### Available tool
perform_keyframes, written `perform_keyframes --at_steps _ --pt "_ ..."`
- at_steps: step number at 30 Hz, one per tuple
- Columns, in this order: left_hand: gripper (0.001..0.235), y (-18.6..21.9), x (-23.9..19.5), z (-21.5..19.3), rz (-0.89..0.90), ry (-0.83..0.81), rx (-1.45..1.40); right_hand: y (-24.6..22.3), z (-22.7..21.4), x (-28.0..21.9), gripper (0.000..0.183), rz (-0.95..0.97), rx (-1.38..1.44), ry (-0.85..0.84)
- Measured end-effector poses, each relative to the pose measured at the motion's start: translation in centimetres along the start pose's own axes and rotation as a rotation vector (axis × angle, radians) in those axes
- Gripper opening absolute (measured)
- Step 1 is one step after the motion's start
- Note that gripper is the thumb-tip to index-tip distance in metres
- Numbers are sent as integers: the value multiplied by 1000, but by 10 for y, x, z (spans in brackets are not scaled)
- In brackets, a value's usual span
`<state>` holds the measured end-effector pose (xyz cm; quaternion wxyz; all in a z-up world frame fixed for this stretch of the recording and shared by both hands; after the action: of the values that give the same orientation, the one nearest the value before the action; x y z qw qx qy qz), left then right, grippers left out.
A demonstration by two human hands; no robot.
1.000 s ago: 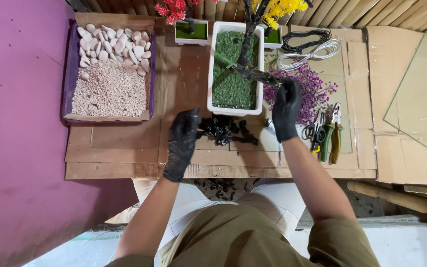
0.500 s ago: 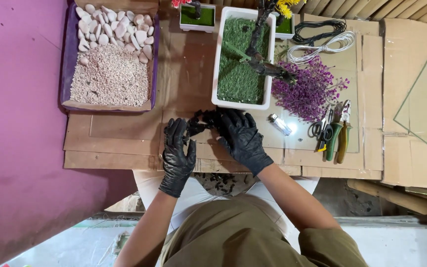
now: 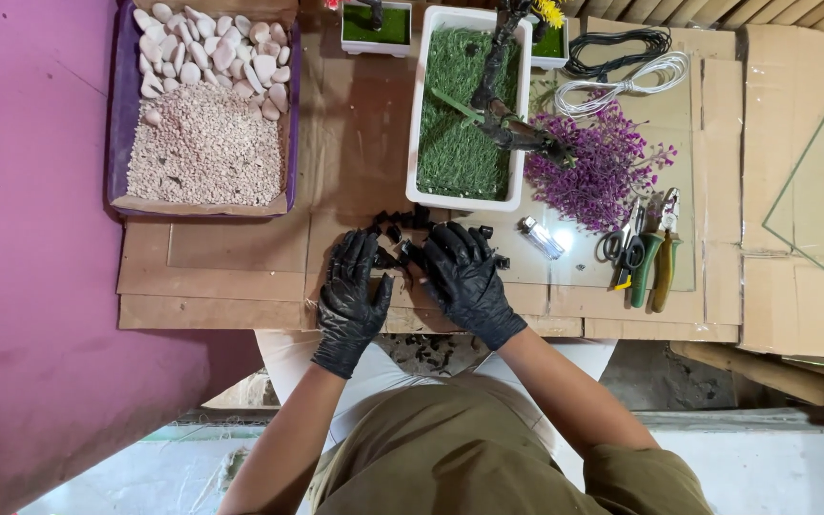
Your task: The person wraps black tape around the branches of a small bonsai tree in a white rectangular pot. They use a lighter to heat the tape ends and secure them, then trim the excess tape with scissors. The person also handles a pile of black tape scraps on the table.
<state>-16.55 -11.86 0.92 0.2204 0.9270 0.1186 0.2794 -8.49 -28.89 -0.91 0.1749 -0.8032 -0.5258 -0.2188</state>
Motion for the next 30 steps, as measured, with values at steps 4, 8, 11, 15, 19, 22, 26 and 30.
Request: perform_keyframes --at_steps 4,8,11,15,19,22,26,30 --pt "67 2 2 1 23 -20 -62 -5 0 21 66 25 44 -11" --pt "70 3 2 -1 13 -9 8 1 26 32 75 -5 20 -29" --pt "70 4 1 -3 -2 -4 30 1 44 23 75 -15 45 -14" --pt "74 5 3 -2 -14 -28 24 0 56 9 72 -44 50 -101" --pt "70 5 2 -3 6 -40 0 -2 9 3 65 -39 109 -138" --pt "67 4 2 -4 -6 -34 4 18 -28 -14 53 147 191 75" --pt "62 -2 -1 -1 -38 -21 -50 45 -49 -54 44 455 124 192" --pt "60 -9 -4 1 -73 2 -87 49 -56 -68 47 605 131 161"
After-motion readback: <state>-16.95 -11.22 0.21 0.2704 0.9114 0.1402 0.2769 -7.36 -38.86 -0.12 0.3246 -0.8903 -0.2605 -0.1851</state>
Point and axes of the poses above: each hand's wrist, its own x-axis towards the middle knuckle, its own z-axis out of the palm, y = z × x, the point moved 7 cm from there along x, towards the middle knuckle, and after that the axes turned 12 degrees about -z, right-handed, at the moved point
